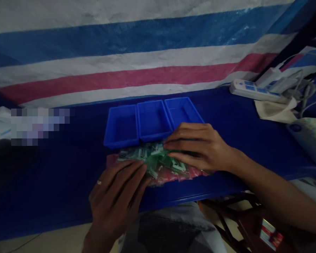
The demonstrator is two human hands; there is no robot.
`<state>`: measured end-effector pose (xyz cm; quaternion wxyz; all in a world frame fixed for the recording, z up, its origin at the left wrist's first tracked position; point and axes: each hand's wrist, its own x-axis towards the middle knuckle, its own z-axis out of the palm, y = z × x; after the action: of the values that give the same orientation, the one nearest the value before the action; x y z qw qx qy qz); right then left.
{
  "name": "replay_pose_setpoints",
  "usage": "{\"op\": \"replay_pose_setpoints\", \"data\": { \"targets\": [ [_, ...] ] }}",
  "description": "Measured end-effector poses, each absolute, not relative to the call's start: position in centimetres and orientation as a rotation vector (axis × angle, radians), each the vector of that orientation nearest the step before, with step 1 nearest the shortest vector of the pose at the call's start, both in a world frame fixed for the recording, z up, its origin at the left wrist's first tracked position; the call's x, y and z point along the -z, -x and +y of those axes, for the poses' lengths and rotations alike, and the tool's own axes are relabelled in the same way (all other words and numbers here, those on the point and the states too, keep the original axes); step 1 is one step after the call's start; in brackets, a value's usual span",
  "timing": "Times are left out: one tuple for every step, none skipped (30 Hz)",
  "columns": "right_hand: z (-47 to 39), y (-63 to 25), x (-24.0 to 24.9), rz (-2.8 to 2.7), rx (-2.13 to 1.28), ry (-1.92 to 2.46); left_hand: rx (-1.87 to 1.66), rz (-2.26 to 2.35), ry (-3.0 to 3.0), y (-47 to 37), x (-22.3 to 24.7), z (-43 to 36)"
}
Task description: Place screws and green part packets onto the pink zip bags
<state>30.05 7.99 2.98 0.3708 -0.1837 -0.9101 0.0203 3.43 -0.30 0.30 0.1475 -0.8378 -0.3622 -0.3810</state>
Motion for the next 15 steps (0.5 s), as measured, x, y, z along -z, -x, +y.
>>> {"op": "replay_pose_setpoints", "data": {
  "targets": [
    [8.0,-30.0,-2.7,-2.383,-0.053,0.455,1.094,-1.035,2.422,-3.3,-0.2,-0.3],
    [8.0,-30.0,-2.5,-2.423,-0.032,0.45,1.087,-1.028,2.432,-3.2,-0.1,-0.4],
    [7.9,-29.9,-2.3,-2.455,0.003,0.462,1.079,-1.025,2.438,-3.1,0.0,-0.4],
    [7.8,-29.8,-2.2,-2.478,0.044,0.487,1.069,-1.022,2.443,-2.9,0.1,-0.3],
    [7.7,-29.7,-2.1,-2.497,0.078,0.519,1.058,-1.018,2.448,-2.8,0.2,-0.2],
    [7.6,-29.7,-2.2,-2.517,0.102,0.554,1.045,-1.013,2.452,-2.8,0.2,0.0],
    [7.5,-29.6,-2.2,-2.538,0.121,0.588,1.027,-1.01,2.455,-2.8,0.1,0.2],
    [7.5,-29.5,-2.4,-2.558,0.132,0.614,1.01,-1.006,2.455,-2.9,0.0,0.5],
    [7.6,-29.6,-2.7,-2.566,0.14,0.623,0.996,-1.002,2.457,-3.1,-0.2,0.8],
    [7.7,-29.7,-3.0,-2.555,0.147,0.616,0.991,-1.004,2.453,-3.3,-0.4,0.9],
    [7.9,-29.9,-3.3,-2.521,0.157,0.593,0.999,-1.005,2.44,-3.5,-0.6,0.9],
    [7.9,-30.3,-3.6,-2.461,0.168,0.569,1.016,-1.008,2.422,-3.7,-0.7,0.5],
    [7.8,-30.9,-3.7,-2.383,0.173,0.557,1.047,-1.007,2.397,-3.7,-0.7,-0.2],
    [7.3,-31.5,-3.6,-2.305,0.168,0.567,1.08,-1.011,2.362,-3.6,-0.4,-1.4],
    [6.5,-32.3,-3.2,-2.252,0.144,0.618,1.112,-1.035,2.332,-3.3,0.2,-2.9]
  ]
}}
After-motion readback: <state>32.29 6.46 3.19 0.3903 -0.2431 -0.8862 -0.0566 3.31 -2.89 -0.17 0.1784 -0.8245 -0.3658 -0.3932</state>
